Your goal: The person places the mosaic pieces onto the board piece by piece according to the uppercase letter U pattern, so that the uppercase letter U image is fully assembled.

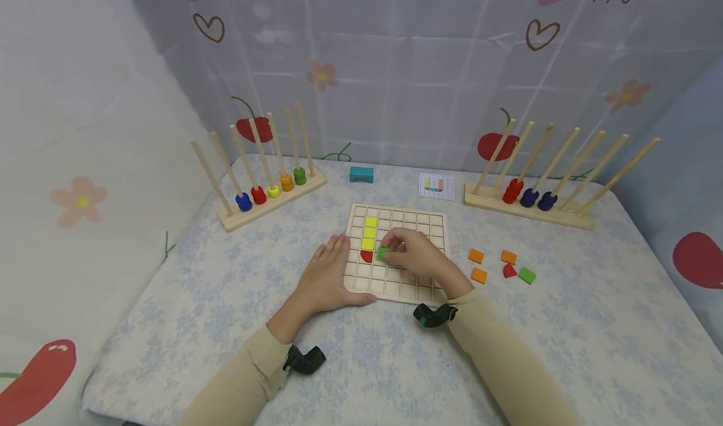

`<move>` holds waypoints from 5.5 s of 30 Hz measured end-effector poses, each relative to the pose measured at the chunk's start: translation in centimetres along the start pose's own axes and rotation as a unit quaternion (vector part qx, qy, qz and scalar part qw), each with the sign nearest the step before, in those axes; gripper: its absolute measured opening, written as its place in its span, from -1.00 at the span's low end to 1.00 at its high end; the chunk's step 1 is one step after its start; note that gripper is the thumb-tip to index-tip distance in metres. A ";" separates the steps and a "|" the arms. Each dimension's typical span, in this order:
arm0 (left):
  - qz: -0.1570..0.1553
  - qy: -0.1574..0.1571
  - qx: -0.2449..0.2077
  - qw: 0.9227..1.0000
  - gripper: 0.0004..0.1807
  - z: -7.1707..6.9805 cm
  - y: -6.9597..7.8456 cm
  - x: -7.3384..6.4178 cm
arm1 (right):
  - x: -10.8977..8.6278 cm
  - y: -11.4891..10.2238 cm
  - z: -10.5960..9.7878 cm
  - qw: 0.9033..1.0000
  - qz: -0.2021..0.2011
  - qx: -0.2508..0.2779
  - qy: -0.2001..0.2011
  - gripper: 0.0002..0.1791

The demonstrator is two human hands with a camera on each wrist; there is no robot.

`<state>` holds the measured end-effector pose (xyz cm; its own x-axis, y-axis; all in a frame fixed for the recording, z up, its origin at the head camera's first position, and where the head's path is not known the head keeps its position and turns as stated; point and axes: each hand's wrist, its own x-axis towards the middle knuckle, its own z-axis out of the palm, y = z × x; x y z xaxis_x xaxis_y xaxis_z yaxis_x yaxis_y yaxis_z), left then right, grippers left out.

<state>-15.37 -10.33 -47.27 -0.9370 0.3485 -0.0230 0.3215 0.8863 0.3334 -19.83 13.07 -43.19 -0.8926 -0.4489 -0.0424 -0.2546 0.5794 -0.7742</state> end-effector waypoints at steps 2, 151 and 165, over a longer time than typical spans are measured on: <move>0.001 0.002 0.000 1.000 0.54 0.0 0.0 0.0 | 0.0 -0.2 0.2 1.000 0.000 -0.002 -0.002 -0.86; 0.002 0.005 0.002 1.000 0.54 0.2 -0.1 0.0 | -2.1 1.8 -1.3 0.999 0.030 -0.015 0.040 -0.88; 0.005 0.005 0.006 1.000 0.54 0.0 0.0 0.0 | -1.5 1.1 -0.3 0.998 0.007 -0.058 0.036 -0.83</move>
<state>-15.33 -10.37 -47.31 -0.9349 0.3547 -0.0101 0.3327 0.8861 0.3228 -18.85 14.60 -43.84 -0.9196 -0.3927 -0.0048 -0.2792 0.6623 -0.6953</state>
